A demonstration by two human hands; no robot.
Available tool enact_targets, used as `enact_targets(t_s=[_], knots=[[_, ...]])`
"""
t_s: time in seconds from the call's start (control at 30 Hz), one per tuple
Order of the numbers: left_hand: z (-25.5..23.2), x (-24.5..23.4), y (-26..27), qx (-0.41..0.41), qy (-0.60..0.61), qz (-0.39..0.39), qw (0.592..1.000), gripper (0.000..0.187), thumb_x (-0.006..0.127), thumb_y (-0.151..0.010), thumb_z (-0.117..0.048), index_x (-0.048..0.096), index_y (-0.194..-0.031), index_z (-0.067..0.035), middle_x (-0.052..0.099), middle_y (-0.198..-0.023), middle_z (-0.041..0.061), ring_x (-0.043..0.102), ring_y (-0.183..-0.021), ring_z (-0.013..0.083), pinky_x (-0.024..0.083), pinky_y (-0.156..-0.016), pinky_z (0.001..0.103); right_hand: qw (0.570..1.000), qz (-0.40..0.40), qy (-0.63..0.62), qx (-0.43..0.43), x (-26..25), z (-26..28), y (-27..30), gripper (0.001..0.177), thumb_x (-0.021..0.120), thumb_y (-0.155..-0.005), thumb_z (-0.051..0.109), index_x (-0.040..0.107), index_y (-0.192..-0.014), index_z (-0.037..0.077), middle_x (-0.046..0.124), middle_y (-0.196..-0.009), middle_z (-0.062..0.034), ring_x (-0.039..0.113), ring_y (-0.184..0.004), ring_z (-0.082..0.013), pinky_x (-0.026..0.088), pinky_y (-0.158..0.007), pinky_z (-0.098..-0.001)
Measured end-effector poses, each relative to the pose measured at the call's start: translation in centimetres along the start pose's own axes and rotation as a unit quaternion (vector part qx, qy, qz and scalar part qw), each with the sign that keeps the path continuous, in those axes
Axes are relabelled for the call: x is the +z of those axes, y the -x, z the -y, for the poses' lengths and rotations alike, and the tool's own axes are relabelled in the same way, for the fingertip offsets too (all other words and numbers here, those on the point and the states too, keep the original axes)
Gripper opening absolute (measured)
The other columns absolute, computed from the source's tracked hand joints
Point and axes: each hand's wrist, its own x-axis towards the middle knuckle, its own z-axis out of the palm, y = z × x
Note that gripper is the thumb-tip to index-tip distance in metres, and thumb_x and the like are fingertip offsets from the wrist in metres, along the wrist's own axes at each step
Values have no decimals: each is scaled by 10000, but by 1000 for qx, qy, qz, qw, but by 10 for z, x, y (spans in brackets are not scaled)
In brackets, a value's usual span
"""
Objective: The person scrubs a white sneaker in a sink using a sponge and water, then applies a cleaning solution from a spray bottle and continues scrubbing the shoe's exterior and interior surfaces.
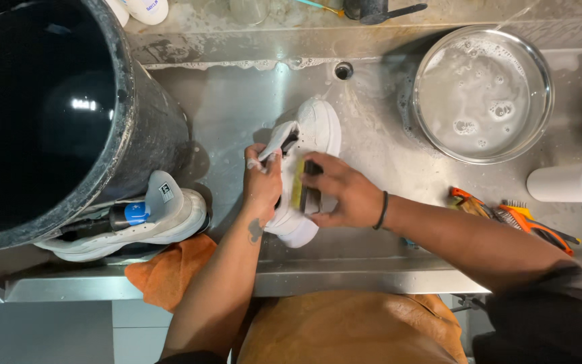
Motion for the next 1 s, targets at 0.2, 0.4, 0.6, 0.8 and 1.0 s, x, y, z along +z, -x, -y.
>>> enact_targets(t_s=[0.2, 0.4, 0.6, 0.8, 1.0], knots=[[-1, 4, -6, 26, 23, -14, 999, 248, 502, -989, -234, 407, -1149, -70, 603, -991, 152, 553, -946, 220, 466, -821, 355, 992, -55, 111, 21, -11, -36, -1, 583, 813, -768, 415, 653, -1176, 30, 535, -1234, -294, 569, -1098, -504, 497, -914, -545], [2, 3, 0, 21, 4, -26, 999, 267, 513, -982, -263, 410, -1152, -84, 607, -973, 155, 569, -919, 229, 484, -808, 361, 997, -28, 74, 4, -16, -48, 1, 528, 806, -781, 397, 667, -1169, 66, 533, -1244, -313, 568, -1099, -515, 485, -901, -559], [-15, -3, -4, 4, -14, -34, 999, 299, 514, -985, -306, 412, -1150, -79, 604, -970, 163, 580, -952, 249, 470, -795, 402, 999, 22, -4, 25, 0, 3, 12, 473, 779, -712, 428, 715, -1116, 190, 542, -1299, -264, 585, -1125, -480, 482, -953, -522], [-8, -1, 0, 14, -22, -35, 999, 285, 523, -983, -298, 428, -1137, -77, 635, -948, 168, 593, -905, 263, 483, -793, 401, 999, -13, 50, -5, 10, -1, 22, 523, 749, -781, 439, 672, -1201, 137, 498, -1264, -357, 551, -1102, -548, 475, -917, -567], [-6, 0, 1, 21, 13, -4, 1000, 248, 480, -1003, -267, 401, -1152, -84, 631, -1013, 176, 590, -984, 244, 475, -848, 402, 990, -77, 96, 74, -2, -44, -2, 534, 824, -820, 323, 654, -1240, 40, 508, -1227, -346, 579, -1065, -537, 491, -902, -582]])
